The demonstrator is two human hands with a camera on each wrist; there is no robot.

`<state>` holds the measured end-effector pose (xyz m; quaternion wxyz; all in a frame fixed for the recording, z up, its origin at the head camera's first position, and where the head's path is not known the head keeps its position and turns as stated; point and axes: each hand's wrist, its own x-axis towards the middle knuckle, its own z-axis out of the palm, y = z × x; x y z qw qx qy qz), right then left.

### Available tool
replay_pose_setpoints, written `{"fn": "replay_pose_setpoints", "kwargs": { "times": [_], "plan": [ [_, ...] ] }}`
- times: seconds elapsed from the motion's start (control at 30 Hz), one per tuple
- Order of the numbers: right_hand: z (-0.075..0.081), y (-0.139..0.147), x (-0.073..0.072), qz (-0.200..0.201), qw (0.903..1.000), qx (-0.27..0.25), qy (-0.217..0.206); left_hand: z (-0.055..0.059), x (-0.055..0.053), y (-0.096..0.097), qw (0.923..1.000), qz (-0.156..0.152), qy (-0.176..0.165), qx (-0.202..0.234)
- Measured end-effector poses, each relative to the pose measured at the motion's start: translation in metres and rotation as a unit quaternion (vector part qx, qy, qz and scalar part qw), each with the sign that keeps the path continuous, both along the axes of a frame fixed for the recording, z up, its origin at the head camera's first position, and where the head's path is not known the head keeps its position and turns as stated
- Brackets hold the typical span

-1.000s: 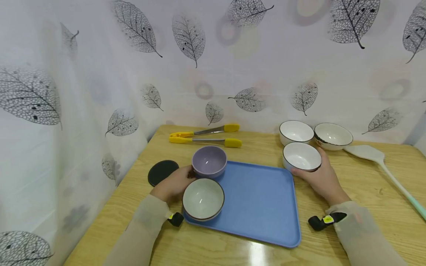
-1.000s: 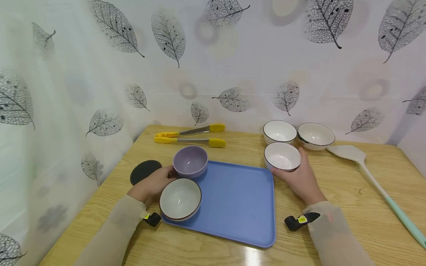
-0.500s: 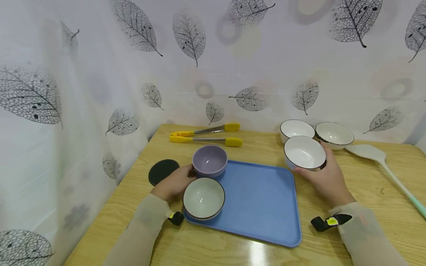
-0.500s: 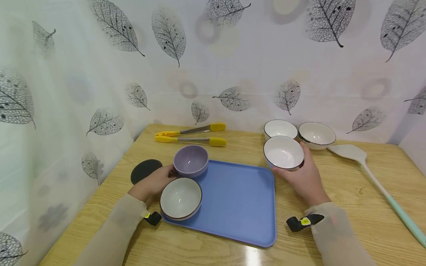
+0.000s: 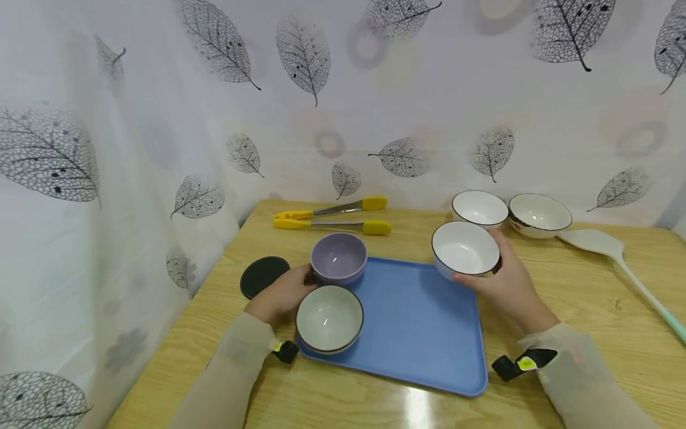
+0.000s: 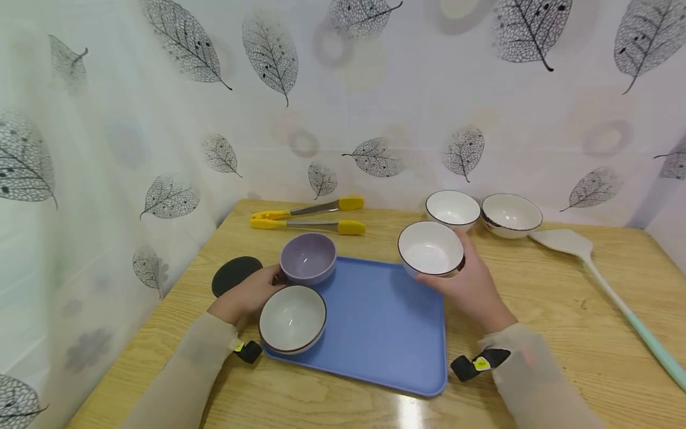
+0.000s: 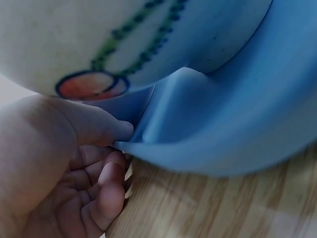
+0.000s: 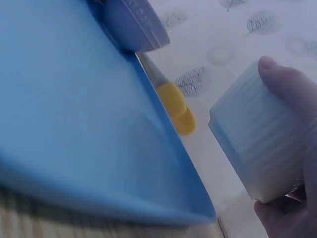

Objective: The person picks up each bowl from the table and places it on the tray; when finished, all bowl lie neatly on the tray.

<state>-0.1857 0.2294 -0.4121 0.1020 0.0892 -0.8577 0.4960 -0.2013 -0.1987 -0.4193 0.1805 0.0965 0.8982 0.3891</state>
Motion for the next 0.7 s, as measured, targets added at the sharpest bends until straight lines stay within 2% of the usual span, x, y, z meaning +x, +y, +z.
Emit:
{"fn": "replay_pose_setpoints", "kwargs": {
  "times": [0.17, 0.43, 0.53, 0.7],
  "plan": [
    [0.005, -0.015, 0.003, 0.039, 0.9985, -0.027, -0.026, 0.0, -0.001, 0.0, 0.9998, -0.002, 0.013, -0.013],
    [0.005, -0.036, -0.003, 0.081, 0.9921, 0.007, -0.096, -0.001, -0.001, -0.001, 0.9994, -0.002, 0.03, -0.019],
    [0.003, -0.045, -0.008, 0.103, 0.9893, 0.021, -0.101, -0.001, 0.0, -0.001, 0.9994, -0.001, 0.028, -0.02],
    [-0.001, -0.058, -0.018, 0.137, 0.986, 0.04, -0.086, 0.0, 0.0, -0.001, 0.9989, -0.005, 0.034, -0.031]
  ]
}}
